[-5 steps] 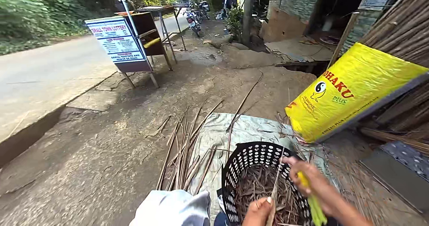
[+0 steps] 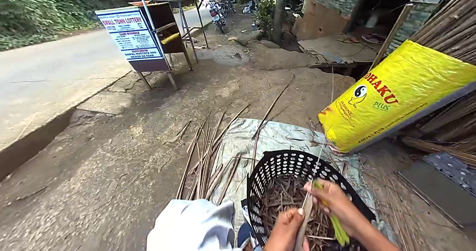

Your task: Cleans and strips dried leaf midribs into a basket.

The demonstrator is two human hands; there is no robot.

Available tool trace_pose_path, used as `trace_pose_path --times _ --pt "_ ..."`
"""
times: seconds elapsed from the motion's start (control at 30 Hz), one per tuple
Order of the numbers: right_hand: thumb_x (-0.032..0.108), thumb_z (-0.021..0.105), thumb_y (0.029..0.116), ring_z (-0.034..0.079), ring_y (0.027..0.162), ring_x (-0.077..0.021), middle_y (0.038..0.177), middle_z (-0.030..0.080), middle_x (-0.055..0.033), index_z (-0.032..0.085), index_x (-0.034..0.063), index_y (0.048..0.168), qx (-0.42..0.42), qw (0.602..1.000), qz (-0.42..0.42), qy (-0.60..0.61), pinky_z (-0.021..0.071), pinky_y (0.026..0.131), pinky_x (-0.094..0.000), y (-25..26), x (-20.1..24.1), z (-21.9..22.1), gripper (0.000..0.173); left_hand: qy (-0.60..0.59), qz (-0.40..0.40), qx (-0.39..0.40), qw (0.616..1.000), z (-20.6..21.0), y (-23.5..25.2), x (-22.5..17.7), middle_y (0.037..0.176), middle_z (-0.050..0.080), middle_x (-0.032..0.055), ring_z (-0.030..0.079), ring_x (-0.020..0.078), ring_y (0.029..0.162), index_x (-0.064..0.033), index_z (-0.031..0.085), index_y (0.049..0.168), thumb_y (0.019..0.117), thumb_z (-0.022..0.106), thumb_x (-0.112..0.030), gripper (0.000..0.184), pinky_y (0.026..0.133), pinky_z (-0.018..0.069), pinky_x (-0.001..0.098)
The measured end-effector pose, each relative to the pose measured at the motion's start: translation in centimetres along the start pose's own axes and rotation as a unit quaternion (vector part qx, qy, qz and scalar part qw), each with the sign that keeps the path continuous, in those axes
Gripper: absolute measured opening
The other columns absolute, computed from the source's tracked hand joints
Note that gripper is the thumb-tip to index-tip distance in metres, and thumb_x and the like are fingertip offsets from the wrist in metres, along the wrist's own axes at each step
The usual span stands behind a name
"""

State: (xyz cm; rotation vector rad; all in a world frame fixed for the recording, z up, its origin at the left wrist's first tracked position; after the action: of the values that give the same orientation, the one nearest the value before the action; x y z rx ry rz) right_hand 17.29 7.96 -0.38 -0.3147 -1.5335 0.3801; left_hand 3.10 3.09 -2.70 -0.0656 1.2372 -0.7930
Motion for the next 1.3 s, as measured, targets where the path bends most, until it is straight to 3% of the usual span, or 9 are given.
trace_pose_path --times 0.13,0.2,0.27,0.37,0.43,0.7,0.93,1.03,1.3 --pt "0.012 0.044 0.1093 0.044 0.048 -0.0044 0.068 0.062 0.0012 0.067 -0.0023 0.115 -0.084 0.977 -0.075 -0.182 0.0388 0.048 -0.0228 1.2 1.7 -3.6 0.028 -0.026 -0.06 -0.01 0.998 -0.2 -0.2 0.4 0.056 0.06 -0.0003 0.057 0.0048 0.044 -0.0037 0.055 0.106 0.1144 0.03 -0.024 0.033 0.045 0.0489 0.0182" --pt "0.01 0.046 0.1066 0.065 0.073 -0.0275 0.086 0.07 -0.0161 0.067 -0.0049 0.122 -0.047 0.928 -0.082 -0.361 0.0534 0.073 -0.0464 0.0 2.3 -1.9 0.03 -0.057 -0.102 -0.046 0.992 -0.7 -0.2 0.5 0.055 0.054 -0.0021 0.052 0.0028 0.042 -0.0053 0.054 0.101 0.1144 0.032 -0.028 0.034 0.041 0.0442 0.0155" --pt "0.006 0.056 0.1003 0.07 0.093 -0.0448 0.1 0.071 -0.0275 0.067 -0.0076 0.117 0.015 0.869 -0.098 -0.485 0.0535 0.084 -0.0614 -1.8 1.8 1.6 0.025 -0.087 -0.118 -0.062 0.987 -1.0 0.1 0.6 0.055 0.048 -0.0047 0.045 0.0004 0.04 -0.0073 0.052 0.094 0.1143 0.032 -0.028 0.035 0.04 0.0397 0.0134" --pt "0.004 0.067 0.0903 0.072 0.068 -0.0412 0.082 0.07 -0.0231 0.069 -0.0056 0.093 -0.018 0.774 -0.244 -0.584 0.0569 0.059 -0.0551 -3.7 0.8 4.5 0.01 -0.132 -0.114 -0.062 0.983 -1.2 0.3 0.7 0.052 0.043 -0.008 0.038 -0.0021 0.038 -0.0118 0.05 0.086 0.1142 0.03 -0.022 0.036 0.037 0.033 0.0118" --pt "-0.001 0.066 0.0899 0.07 0.061 -0.0399 0.078 0.069 -0.0229 0.068 -0.0069 0.094 -0.087 0.737 -0.266 -0.615 0.0569 0.053 -0.0526 -2.9 1.0 3.6 0.008 -0.138 -0.11 -0.043 0.983 -1.1 0.4 0.3 0.051 0.041 -0.0088 0.036 -0.0028 0.037 -0.0124 0.049 0.087 0.1142 0.03 -0.023 0.035 0.037 0.0322 0.0111" --pt "0.004 0.043 0.1059 0.069 0.099 -0.0495 0.109 0.07 -0.0299 0.059 -0.0055 0.13 -0.128 0.751 0.008 -0.648 0.0528 0.082 -0.0622 2.5 2.8 -4.5 0.03 -0.136 -0.128 -0.031 0.982 -0.6 0.3 0.1 0.05 0.038 -0.008 0.034 -0.002 0.035 -0.0116 0.049 0.083 0.1142 0.031 -0.029 0.039 0.035 0.0306 0.0119" --pt "0.009 0.051 0.1034 0.069 0.1 -0.0499 0.109 0.071 -0.029 0.062 -0.0011 0.134 -0.012 0.802 -0.024 -0.597 0.0524 0.085 -0.0643 -0.6 2.0 0.9 0.034 -0.147 -0.118 -0.066 0.98 -1.8 0.6 0.7 0.05 0.039 -0.0069 0.036 -0.0005 0.035 -0.0099 0.049 0.085 0.1144 0.03 -0.029 0.04 0.036 0.0329 0.0128" --pt "0.009 0.051 0.1034 0.07 0.093 -0.0483 0.1 0.071 -0.0283 0.063 -0.0055 0.119 0.073 0.804 -0.047 -0.588 0.0541 0.08 -0.0613 -2.9 0.3 5.1 0.024 -0.153 -0.115 -0.077 0.978 -1.6 0.6 0.7 0.05 0.041 -0.0073 0.036 -0.0011 0.035 -0.0107 0.049 0.086 0.1146 0.029 -0.025 0.038 0.036 0.0319 0.0124" --pt "0.002 0.043 0.105 0.072 0.089 -0.0457 0.102 0.071 -0.0268 0.061 -0.0066 0.122 -0.03 0.753 -0.055 -0.655 0.0555 0.077 -0.0567 0.1 0.3 1.5 0.026 -0.126 -0.122 -0.046 0.983 -0.7 0.5 0.2 0.054 0.05 -0.0031 0.046 0.0012 0.039 -0.006 0.053 0.091 0.1148 0.028 -0.028 0.041 0.039 0.0399 0.0134"
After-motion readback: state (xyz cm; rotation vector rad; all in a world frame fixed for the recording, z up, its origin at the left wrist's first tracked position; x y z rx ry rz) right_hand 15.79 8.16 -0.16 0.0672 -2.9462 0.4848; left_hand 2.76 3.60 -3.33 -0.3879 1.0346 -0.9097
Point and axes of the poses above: each hand's wrist, its own y-axis towards the middle knuckle, its own z-axis out of the palm, x = y × z, the point moved 7 cm from there along y, towards the middle knuckle
